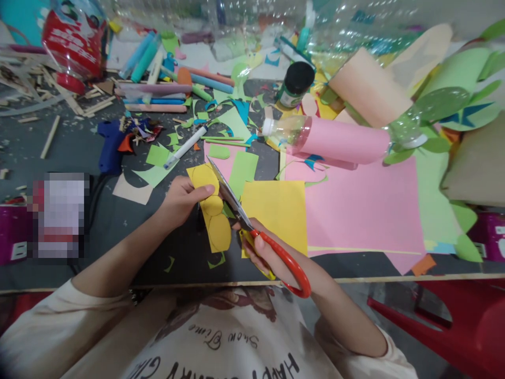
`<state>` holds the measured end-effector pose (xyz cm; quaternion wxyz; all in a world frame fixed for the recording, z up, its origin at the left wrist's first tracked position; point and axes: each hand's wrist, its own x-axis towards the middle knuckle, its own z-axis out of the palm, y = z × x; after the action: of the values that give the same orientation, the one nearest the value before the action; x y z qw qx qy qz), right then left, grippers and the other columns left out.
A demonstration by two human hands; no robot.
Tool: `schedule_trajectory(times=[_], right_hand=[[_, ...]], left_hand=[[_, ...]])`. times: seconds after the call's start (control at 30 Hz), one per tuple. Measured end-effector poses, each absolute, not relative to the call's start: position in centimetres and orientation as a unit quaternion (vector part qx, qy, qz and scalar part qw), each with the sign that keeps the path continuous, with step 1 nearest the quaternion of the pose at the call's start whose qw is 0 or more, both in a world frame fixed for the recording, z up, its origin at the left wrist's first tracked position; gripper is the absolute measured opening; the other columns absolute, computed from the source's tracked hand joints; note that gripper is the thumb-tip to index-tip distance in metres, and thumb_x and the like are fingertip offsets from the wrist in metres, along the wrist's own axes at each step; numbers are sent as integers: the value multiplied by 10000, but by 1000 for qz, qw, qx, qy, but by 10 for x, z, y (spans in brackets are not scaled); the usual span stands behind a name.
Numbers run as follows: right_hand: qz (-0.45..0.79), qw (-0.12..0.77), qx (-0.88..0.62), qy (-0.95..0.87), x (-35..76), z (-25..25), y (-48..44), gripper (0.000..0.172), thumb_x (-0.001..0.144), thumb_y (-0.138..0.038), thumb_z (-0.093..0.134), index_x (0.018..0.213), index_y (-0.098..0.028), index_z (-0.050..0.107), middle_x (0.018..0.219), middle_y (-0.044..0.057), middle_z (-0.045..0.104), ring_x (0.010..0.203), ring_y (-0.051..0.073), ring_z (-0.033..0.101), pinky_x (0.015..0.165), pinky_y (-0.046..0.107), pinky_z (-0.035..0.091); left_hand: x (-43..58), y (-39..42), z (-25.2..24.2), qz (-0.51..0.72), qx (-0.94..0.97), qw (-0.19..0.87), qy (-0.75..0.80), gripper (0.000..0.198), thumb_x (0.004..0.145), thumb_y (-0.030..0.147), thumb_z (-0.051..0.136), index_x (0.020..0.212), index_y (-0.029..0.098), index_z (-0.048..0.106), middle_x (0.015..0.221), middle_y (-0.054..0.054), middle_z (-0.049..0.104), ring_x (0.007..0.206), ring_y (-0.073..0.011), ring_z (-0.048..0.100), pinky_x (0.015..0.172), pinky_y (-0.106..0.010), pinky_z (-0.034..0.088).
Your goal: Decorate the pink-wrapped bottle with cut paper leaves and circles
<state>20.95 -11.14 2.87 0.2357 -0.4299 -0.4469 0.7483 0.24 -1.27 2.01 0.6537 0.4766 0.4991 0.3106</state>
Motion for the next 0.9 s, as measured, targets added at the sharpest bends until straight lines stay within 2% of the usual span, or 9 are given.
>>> schedule_trajectory(times=[0.2,0.5,0.7,0.9], right_hand=[[761,249,-406,-441,206,29,-111,595,886,-744,305,1130,-226,467,647,-65,364,451,79,267,384,236,265],[762,248,-426,-421,207,26,-113,639,855,-765,363,1186,-228,466,677,-66,369,437,50,254,358,199,225],[760,242,-434,-420,209,30,-111,681,832,-781,392,1186,-204,467,548,-107,301,382,47,204,336,194,167],[739,225,-448,-451,218,31,-110,642,858,-753,384,1196,-217,488,546,-98,308,396,50,220,339,185,164]], left_hand=[[2,-12,19,320,470,660,492,293,646,406,670,541,133,657,524,-26,638,471,-125,559,466,-234,474],[2,-11,19,307,456,670,499,309,629,432,693,574,129,666,585,-28,658,567,-130,577,562,-243,480],[2,-12,20,317,429,688,493,274,596,404,713,565,135,671,587,-23,670,537,-117,557,531,-232,469],[0,-13,19,326,412,691,497,271,602,385,729,558,133,640,560,-7,622,520,-100,533,504,-219,441]])
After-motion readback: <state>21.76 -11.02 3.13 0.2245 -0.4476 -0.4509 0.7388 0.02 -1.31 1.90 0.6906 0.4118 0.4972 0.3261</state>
